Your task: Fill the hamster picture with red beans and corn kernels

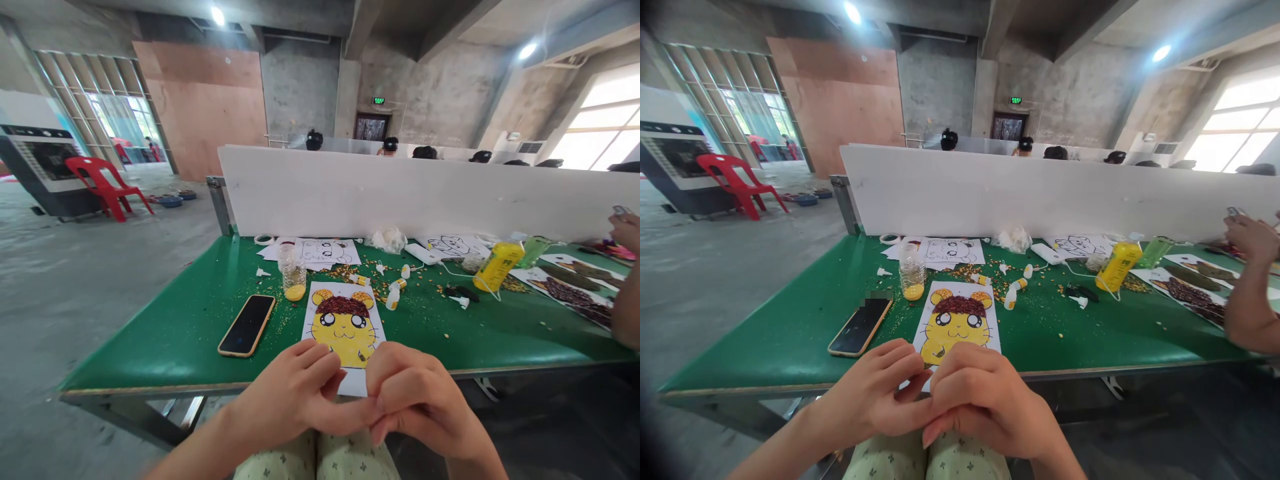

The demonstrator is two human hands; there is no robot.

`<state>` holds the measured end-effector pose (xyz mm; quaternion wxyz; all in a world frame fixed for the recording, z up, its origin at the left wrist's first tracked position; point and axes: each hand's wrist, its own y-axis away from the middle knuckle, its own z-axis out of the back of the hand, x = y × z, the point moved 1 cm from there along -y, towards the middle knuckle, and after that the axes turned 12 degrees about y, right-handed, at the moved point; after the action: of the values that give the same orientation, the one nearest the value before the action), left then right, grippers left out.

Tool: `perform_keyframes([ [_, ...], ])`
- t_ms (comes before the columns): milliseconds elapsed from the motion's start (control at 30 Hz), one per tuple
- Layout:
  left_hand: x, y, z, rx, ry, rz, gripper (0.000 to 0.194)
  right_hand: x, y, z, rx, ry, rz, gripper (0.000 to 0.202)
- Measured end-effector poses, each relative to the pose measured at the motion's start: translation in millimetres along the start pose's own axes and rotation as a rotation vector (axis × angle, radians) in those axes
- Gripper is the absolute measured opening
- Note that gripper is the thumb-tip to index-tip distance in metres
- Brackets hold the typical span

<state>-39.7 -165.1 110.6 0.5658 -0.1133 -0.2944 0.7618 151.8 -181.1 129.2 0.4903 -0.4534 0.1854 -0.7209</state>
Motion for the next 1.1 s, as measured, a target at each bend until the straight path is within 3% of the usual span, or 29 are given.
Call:
perform_keyframes([
  [167, -4.8, 4.5, -3.2, -0.013, 0.084, -0.001, 0.052, 0.1, 2.1, -4.1, -0.087, 0.024, 0.076, 0.017],
  [400, -8.3, 3.7, -4.3, -0.003, 0.169, 0.013, 0.027, 2.2, 1.3, -7.4, -0.120, 0.045, 0.126, 0.013],
  [700, -7.6, 3.6, -2.7, 0.025, 0.225, 0.023, 0.026, 1.1, 0.2, -9.3, -0.170, 0.039, 0.154, 0.006],
  [900, -8.3, 2.0, -0.9, 0.015, 0.188, 0.033, 0.022, -0.9, 2.6, -9.5, -0.124, 0.088, 0.179, 0.010],
  [1100, -10.2, 1.2, 1.8, 0.076, 0.266, 0.058, 0.020, -0.8, 3.5, -9.6, -0.140, 0.109, 0.169, 0.010],
])
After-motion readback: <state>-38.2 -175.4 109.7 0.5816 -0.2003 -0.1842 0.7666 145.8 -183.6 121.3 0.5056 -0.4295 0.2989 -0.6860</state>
